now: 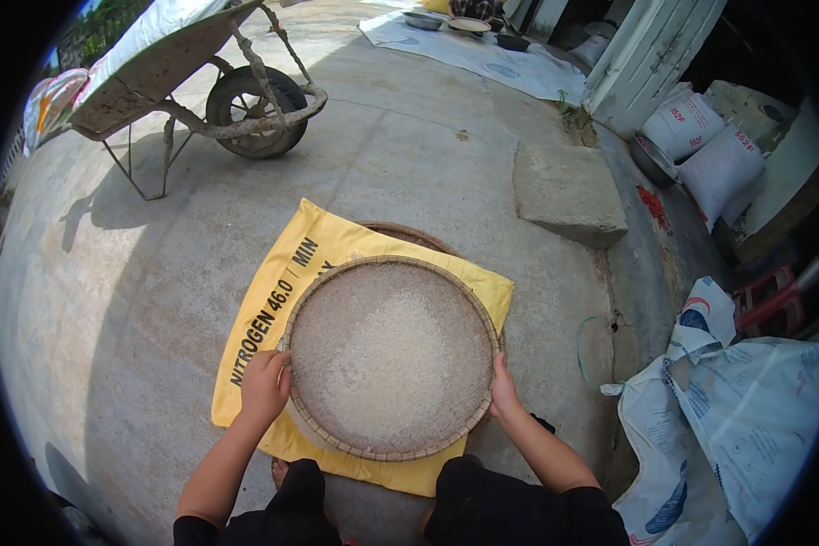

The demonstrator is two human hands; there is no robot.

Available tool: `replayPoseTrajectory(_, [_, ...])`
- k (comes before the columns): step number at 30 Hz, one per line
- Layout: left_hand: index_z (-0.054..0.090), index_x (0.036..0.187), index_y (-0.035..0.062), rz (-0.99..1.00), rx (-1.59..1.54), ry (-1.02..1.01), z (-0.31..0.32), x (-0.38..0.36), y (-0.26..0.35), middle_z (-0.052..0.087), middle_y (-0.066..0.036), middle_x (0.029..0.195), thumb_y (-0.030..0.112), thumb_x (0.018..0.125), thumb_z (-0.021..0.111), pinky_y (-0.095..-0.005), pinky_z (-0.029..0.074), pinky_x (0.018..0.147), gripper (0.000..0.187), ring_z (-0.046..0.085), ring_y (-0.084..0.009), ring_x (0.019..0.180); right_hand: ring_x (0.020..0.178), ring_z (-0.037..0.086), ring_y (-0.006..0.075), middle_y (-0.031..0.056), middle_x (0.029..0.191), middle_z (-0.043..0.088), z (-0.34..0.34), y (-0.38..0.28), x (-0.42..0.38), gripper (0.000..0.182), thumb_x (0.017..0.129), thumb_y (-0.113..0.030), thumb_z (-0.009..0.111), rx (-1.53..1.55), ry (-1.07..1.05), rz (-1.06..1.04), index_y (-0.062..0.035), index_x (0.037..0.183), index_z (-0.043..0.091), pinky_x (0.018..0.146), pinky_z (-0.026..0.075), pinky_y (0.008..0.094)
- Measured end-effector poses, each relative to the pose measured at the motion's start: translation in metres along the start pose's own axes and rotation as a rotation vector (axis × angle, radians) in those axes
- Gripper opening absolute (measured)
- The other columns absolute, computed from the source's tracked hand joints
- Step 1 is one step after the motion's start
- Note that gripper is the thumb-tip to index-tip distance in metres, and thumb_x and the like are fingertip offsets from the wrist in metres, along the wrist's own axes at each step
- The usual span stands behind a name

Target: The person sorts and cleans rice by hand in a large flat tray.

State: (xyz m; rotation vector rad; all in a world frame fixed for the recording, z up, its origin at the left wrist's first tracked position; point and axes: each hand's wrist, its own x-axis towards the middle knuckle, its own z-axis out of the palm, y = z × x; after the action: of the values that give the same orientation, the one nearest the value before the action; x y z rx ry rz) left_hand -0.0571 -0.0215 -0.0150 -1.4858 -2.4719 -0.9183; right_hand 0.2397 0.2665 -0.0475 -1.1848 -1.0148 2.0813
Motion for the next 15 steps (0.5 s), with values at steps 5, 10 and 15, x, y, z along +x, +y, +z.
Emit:
replayPoseTrajectory(5, [0.060, 0.096, 0.0076, 0.218, 0.013, -0.193, 0.016, 0.021, 0.048, 0.058, -0.009, 0.089, 0.012, 0.073, 0.064, -0.0371, 0.045, 0.072, 0.024, 0.055, -0.0263, 0.086, 0.111, 0.050, 0.0254, 0.0162, 0.125, 0.049, -0.016, 0.020, 0.014, 0.060, 0.095, -0.045, 0.033, 0.004, -0.008, 0.012, 0.0054, 0.128, 0.038, 0.095, 0.040, 0.0367])
replayPoseTrajectory(10, [0.059, 0.084, 0.0106, 0.314, 0.084, -0.329, 0.041, 0.009, 0.045, 0.057, -0.005, 0.081, 0.015, 0.074, 0.060, -0.0368, 0.045, 0.069, 0.011, 0.056, -0.0247, 0.082, 0.115, 0.046, 0.0271, 0.0159, 0.128, 0.045, -0.012, 0.012, 0.009, 0.062, 0.095, -0.047, 0.032, 0.010, -0.058, 0.052, 0.0024, 0.132, 0.033, 0.097, 0.038, 0.0391])
replayPoseTrajectory(15, [0.057, 0.079, 0.0104, 0.288, 0.089, -0.364, 0.041, 0.006, 0.045, 0.056, -0.007, 0.079, 0.015, 0.073, 0.058, -0.0370, 0.045, 0.068, 0.007, 0.056, -0.0254, 0.081, 0.119, 0.043, 0.0295, 0.0159, 0.132, 0.041, -0.020, 0.021, 0.014, 0.064, 0.094, -0.050, 0.030, 0.025, -0.129, 0.081, -0.0009, 0.136, 0.028, 0.099, 0.037, 0.0422])
